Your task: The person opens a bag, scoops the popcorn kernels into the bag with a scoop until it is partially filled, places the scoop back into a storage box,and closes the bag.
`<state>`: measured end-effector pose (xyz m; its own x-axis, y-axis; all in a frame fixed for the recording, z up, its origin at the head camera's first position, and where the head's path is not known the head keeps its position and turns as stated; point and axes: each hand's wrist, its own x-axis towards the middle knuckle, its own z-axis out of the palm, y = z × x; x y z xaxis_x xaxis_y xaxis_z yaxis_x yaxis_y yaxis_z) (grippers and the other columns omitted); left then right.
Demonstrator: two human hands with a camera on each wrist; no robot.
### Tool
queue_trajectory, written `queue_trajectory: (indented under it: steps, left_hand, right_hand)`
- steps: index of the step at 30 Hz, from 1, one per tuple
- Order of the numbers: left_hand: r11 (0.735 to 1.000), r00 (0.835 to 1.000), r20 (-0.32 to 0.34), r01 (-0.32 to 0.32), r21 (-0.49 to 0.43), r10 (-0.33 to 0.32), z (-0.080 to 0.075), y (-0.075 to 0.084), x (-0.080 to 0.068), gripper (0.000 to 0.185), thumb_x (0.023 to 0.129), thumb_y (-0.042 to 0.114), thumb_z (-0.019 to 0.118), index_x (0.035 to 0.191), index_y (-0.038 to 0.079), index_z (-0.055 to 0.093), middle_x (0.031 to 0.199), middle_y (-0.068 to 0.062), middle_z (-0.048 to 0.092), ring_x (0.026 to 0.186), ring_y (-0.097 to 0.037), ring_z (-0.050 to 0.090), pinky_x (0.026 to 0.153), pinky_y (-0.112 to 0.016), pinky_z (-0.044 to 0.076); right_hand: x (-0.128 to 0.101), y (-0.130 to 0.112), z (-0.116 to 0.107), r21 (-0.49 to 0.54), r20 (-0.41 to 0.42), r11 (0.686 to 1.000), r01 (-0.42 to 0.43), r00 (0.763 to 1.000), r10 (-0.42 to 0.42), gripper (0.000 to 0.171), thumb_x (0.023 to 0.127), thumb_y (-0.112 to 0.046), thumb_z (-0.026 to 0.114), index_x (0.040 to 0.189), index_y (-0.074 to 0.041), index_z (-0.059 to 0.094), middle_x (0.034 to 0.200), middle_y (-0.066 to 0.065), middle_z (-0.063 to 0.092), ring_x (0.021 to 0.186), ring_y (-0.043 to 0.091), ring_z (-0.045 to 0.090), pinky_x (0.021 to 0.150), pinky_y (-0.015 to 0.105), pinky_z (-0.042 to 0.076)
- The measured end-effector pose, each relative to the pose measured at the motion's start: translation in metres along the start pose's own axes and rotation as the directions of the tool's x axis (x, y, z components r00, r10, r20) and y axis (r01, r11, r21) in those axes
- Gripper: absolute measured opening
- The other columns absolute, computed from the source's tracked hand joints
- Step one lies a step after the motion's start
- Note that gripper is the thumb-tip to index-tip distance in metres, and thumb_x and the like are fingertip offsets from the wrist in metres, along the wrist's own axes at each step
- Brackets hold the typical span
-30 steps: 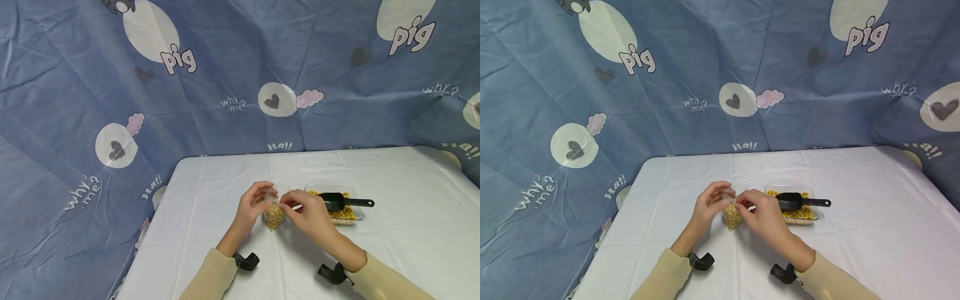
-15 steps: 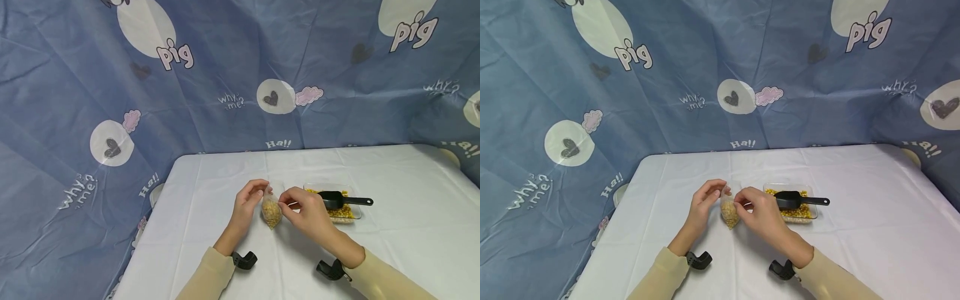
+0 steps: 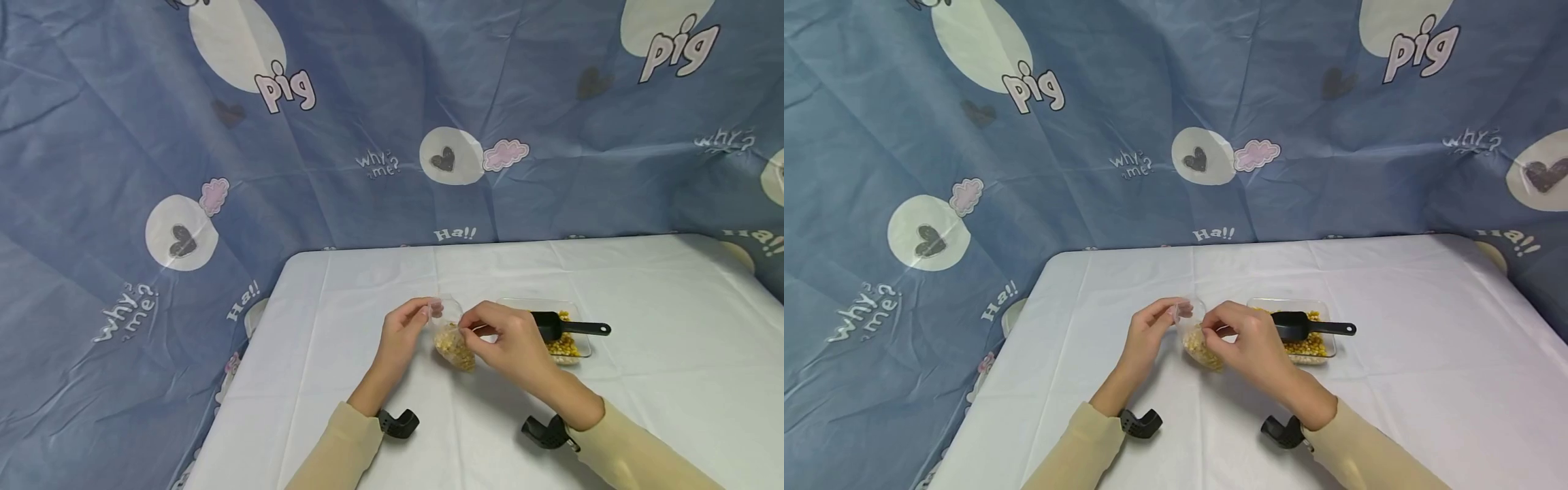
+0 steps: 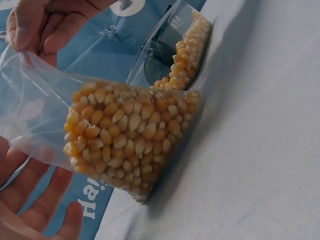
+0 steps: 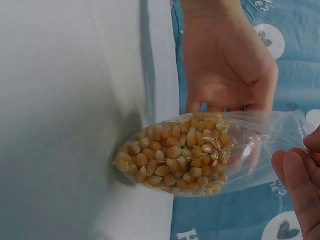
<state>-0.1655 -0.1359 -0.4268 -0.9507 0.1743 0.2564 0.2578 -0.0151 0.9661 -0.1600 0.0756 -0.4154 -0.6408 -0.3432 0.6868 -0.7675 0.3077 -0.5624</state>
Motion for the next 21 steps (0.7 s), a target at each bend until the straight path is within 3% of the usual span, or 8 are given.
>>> queue_trajectory:
  steps: [2, 8, 13, 21]
  left_hand:
    - [1.000, 1.000, -0.004, -0.016, 0.006, 0.016, 0.001, 0.001, -0.001, 0.023, 0.104, 0.004, 0.052, 0.118, -0.006, 0.067, 0.115, -0.025, 0.067, 0.111, -0.039, 0.063, 0.100, -0.053, 0.045]
    - [0.998, 0.998, 0.018, -0.056, -0.004, 0.056, 0.000, 0.000, 0.000, 0.019, 0.102, -0.001, 0.056, 0.114, -0.009, 0.067, 0.112, -0.025, 0.067, 0.109, -0.033, 0.065, 0.096, -0.033, 0.050]
    - [0.996, 0.996, 0.014, -0.088, -0.032, 0.088, 0.000, -0.002, -0.001, 0.021, 0.102, 0.001, 0.056, 0.119, -0.008, 0.066, 0.114, -0.023, 0.068, 0.109, -0.034, 0.066, 0.098, -0.035, 0.050]
    - [0.994, 0.995, -0.001, -0.101, -0.046, 0.101, 0.000, -0.005, -0.001, 0.021, 0.101, 0.004, 0.059, 0.118, -0.006, 0.066, 0.111, -0.022, 0.070, 0.107, -0.029, 0.067, 0.100, -0.037, 0.049]
  right_hand:
    - [0.001, 0.000, -0.001, 0.002, 0.010, 1.000, 0.004, 1.000, -0.004, 0.016, 0.086, -0.001, 0.069, 0.090, -0.017, 0.072, 0.088, -0.010, 0.070, 0.077, 0.003, 0.069, 0.068, 0.019, 0.056]
    - [0.002, -0.001, -0.007, 0.014, 0.051, 0.999, -0.047, 0.998, 0.047, 0.012, 0.090, -0.007, 0.070, 0.092, -0.018, 0.073, 0.089, -0.008, 0.072, 0.079, 0.001, 0.069, 0.066, 0.019, 0.055]
    - [0.004, -0.003, -0.011, 0.023, 0.078, 0.995, -0.096, 0.993, 0.094, 0.013, 0.089, -0.005, 0.073, 0.093, -0.018, 0.074, 0.091, -0.013, 0.070, 0.080, 0.004, 0.070, 0.065, 0.021, 0.056]
    - [0.005, -0.003, -0.015, 0.065, 0.111, 0.989, -0.131, 0.986, 0.123, 0.007, 0.092, -0.010, 0.073, 0.093, -0.016, 0.075, 0.091, -0.007, 0.072, 0.080, 0.006, 0.071, 0.068, 0.024, 0.057]
